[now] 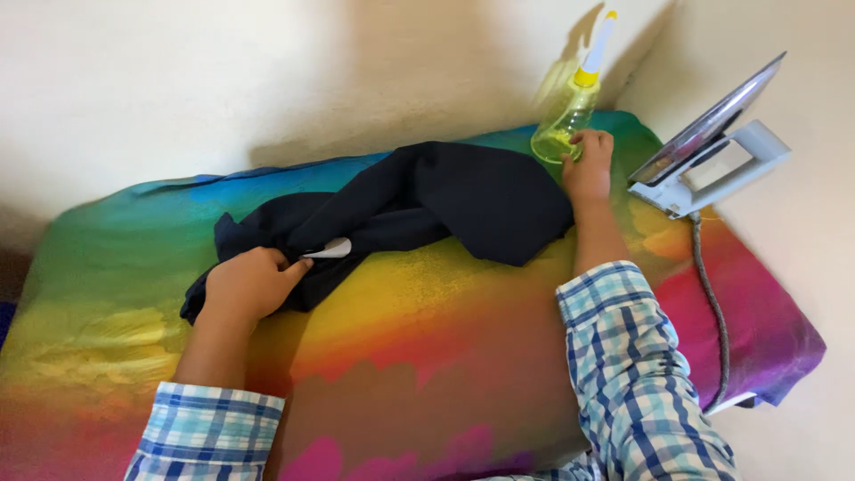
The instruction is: Ironing a dark blue t-shirt on an ironing board using a spray bottle and an iron.
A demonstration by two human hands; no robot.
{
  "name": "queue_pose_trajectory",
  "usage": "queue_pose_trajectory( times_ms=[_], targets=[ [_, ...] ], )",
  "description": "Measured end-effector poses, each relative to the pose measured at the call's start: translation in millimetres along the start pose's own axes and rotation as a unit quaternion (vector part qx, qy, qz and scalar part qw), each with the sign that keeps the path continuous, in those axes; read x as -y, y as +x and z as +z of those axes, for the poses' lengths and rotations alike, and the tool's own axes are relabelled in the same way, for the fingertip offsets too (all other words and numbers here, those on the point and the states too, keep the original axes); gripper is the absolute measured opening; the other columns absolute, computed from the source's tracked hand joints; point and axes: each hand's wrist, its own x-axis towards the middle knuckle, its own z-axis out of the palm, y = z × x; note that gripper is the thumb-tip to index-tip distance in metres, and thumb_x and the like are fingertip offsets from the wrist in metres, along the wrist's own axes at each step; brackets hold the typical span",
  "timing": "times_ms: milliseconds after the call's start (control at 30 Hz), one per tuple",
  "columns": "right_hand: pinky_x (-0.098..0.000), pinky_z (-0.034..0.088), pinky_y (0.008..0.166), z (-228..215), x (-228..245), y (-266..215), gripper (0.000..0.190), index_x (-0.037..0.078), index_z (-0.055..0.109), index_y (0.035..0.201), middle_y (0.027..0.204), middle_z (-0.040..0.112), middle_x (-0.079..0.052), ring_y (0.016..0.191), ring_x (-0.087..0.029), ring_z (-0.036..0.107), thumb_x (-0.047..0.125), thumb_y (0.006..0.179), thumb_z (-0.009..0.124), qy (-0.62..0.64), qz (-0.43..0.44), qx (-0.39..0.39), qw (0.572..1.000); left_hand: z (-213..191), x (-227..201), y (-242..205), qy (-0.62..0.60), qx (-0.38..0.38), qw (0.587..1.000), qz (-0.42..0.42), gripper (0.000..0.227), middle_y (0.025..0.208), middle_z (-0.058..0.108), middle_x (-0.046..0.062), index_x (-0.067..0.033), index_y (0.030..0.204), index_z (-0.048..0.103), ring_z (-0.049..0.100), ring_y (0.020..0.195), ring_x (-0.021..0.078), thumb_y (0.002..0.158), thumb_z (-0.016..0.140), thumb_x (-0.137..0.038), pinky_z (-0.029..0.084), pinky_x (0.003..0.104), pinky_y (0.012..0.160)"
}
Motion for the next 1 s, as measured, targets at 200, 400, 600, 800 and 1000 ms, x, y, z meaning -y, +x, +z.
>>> queue_pose_trajectory(
  times_ms=[200, 400, 600, 800, 1000],
  targets=[
    [-0.0465, 0.045, 0.106, 6.1, -33.8, 5.9, 0.041, 0.007, 0.067, 0.127, 0.125, 0.057, -0.022, 0.121, -0.042, 0.055, 0.008, 0.089, 0.082, 0.003, -0.073, 0.033, 0.997, -4.9, -2.1, -9.2, -0.019, 0.024, 0.999, 0.040, 0.069, 0.101, 0.077, 0.017, -0.0114, 0.101, 0.079, 0.073, 0.097, 0.0375, 0.083, 0.061, -0.075, 0.057, 0.047, 0.085],
    [-0.0429, 0.048, 0.110, -61.6, 113.3, 25.1, 0.033, 0.009, 0.068, 0.127, 0.135, 0.060, -0.016, 0.126, -0.036, 0.060, 0.027, 0.101, 0.077, 0.091, -0.012, 0.120, 0.988, -37.7, -31.2, -60.3, 0.016, -0.155, 0.977, 0.145, 0.049, 0.096, 0.076, 0.010, -0.0138, 0.094, 0.076, 0.071, 0.095, 0.0322, 0.081, 0.069, -0.060, 0.053, 0.049, 0.083],
    [-0.0531, 0.039, 0.105, -51.4, 214.3, 1.1, 0.095, 0.007, 0.051, 0.145, 0.149, 0.049, -0.022, 0.133, -0.044, 0.048, 0.051, 0.071, 0.091, 0.048, -0.114, 0.368, 0.922, -16.5, -36.4, -44.7, -0.118, 0.071, 0.959, 0.248, 0.038, 0.098, 0.075, 0.011, -0.0143, 0.101, 0.077, 0.070, 0.094, 0.0337, 0.090, 0.067, -0.049, 0.055, 0.046, 0.082],
    [-0.0445, 0.049, 0.100, -32.4, 216.4, -15.0, 0.053, 0.015, 0.069, 0.128, 0.129, 0.068, -0.014, 0.120, -0.036, 0.063, 0.038, 0.082, 0.079, 0.016, -0.049, 0.403, 0.914, 20.8, -18.5, -6.2, -0.103, 0.061, 0.970, 0.210, 0.043, 0.115, 0.075, 0.012, -0.0142, 0.112, 0.077, 0.070, 0.106, 0.0332, 0.094, 0.062, -0.050, 0.055, 0.044, 0.089],
    [-0.0413, 0.050, 0.111, -31.0, 206.8, -10.4, 0.038, 0.009, 0.070, 0.126, 0.131, 0.069, -0.015, 0.123, -0.035, 0.065, 0.000, 0.090, 0.066, 0.201, -0.209, 0.182, 0.940, 48.6, -5.6, 22.6, -0.062, -0.152, 0.969, 0.183, 0.077, 0.138, 0.057, 0.022, -0.0010, 0.143, 0.051, 0.057, 0.119, 0.0410, 0.091, 0.066, -0.056, 0.044, 0.049, 0.101]
  ],
)
